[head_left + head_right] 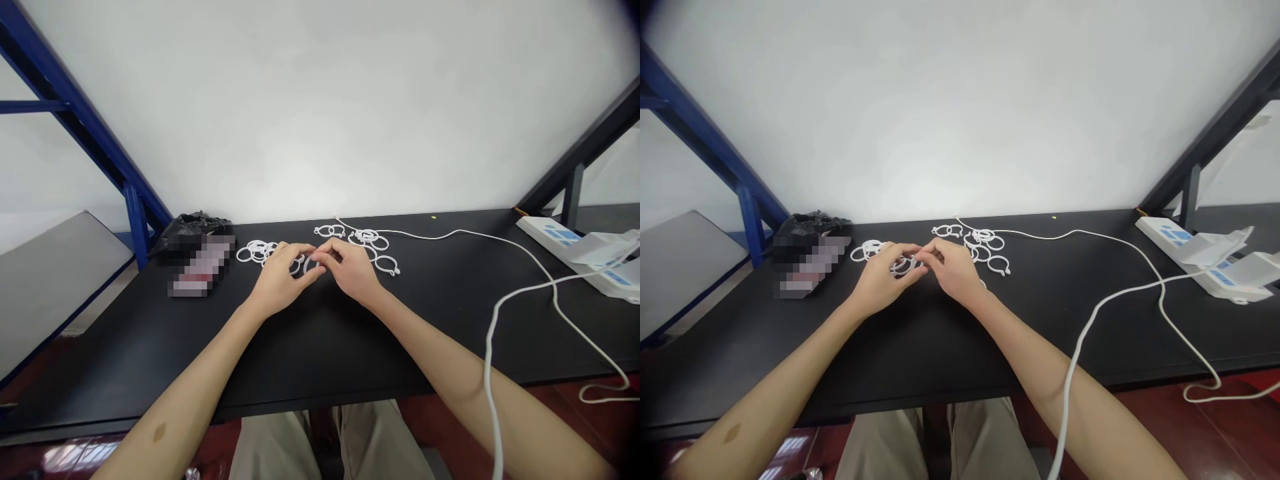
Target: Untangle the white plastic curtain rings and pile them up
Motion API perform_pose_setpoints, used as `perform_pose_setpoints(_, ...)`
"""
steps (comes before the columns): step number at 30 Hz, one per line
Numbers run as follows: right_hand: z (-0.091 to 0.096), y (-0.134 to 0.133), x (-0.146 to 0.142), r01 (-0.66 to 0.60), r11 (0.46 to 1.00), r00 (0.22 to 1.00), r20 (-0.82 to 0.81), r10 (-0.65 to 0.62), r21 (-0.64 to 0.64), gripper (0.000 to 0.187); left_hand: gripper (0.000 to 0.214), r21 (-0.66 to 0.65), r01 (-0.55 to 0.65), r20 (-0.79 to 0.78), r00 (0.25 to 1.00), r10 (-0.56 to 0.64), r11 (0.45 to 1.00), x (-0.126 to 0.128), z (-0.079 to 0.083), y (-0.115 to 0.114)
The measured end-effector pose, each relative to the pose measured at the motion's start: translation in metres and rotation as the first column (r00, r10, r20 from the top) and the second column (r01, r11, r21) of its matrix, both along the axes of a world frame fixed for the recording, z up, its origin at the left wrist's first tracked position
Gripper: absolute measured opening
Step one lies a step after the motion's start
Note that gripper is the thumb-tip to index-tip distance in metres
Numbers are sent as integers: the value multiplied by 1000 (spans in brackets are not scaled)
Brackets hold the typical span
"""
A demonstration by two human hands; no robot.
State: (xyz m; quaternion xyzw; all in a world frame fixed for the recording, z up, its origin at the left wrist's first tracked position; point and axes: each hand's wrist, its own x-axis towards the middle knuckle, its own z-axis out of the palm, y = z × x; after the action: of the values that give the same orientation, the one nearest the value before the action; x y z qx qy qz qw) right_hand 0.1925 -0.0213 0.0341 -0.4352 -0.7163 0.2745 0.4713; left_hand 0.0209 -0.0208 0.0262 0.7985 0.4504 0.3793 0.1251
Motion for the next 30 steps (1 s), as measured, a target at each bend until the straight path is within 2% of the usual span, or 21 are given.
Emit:
perform_pose_setpoints(3, 0, 1, 1, 20, 1000, 998, 51, -21, 23, 20, 25, 48, -19, -24, 1000, 20, 999, -2, -2, 5)
perform_pose_setpoints(5, 1, 4, 6, 139, 989, 976, 163, -146, 50, 25, 24, 89, -86, -63, 994, 91, 992, -6, -4, 10)
perform_pose_setpoints(7, 1, 9, 14, 300, 947, 884, 341, -321, 113, 28, 26, 125, -180, -133, 972, 196, 976, -11, -7, 14)
perform_pose_setpoints(9, 1, 14, 22, 390, 907, 755, 509, -413, 156, 30, 30, 139, -261, -217, 933, 287, 955, -16, -10, 17)
perform_pose_setpoints(11, 0, 16, 28, 404, 904, 674, 622, -399, 142, 32, 34, 139, -301, -272, 904, 329, 943, -19, -12, 18)
perform_pose_setpoints(15, -1, 12, 28, 356, 930, 621, 721, -308, 91, 38, 32, 148, -252, -273, 919, 284, 956, -17, -14, 16)
perform_pose_setpoints(20, 0, 4, 21, 196, 980, 640, 754, -151, 30, 19, 21, 151, -114, -266, 952, 152, 982, -10, -13, 13)
perform_pose_setpoints(23, 0, 2, 18, 131, 991, 674, 734, -80, -13, 17, 18, 140, -62, -265, 959, 97, 988, -9, -13, 12)
perform_pose_setpoints(26, 0, 0, 18, 133, 990, 666, 736, -120, 42, 21, 16, 139, -46, -252, 964, 80, 989, -9, -13, 12)
perform_pose_setpoints(28, 0, -1, 20, 156, 981, 627, 756, -186, 111, 27, 16, 137, -45, -249, 965, 78, 990, -10, -13, 12)
perform_pose_setpoints(30, 0, -2, 22, 159, 979, 590, 783, -197, 126, 24, 15, 135, -44, -248, 966, 77, 990, -9, -13, 12)
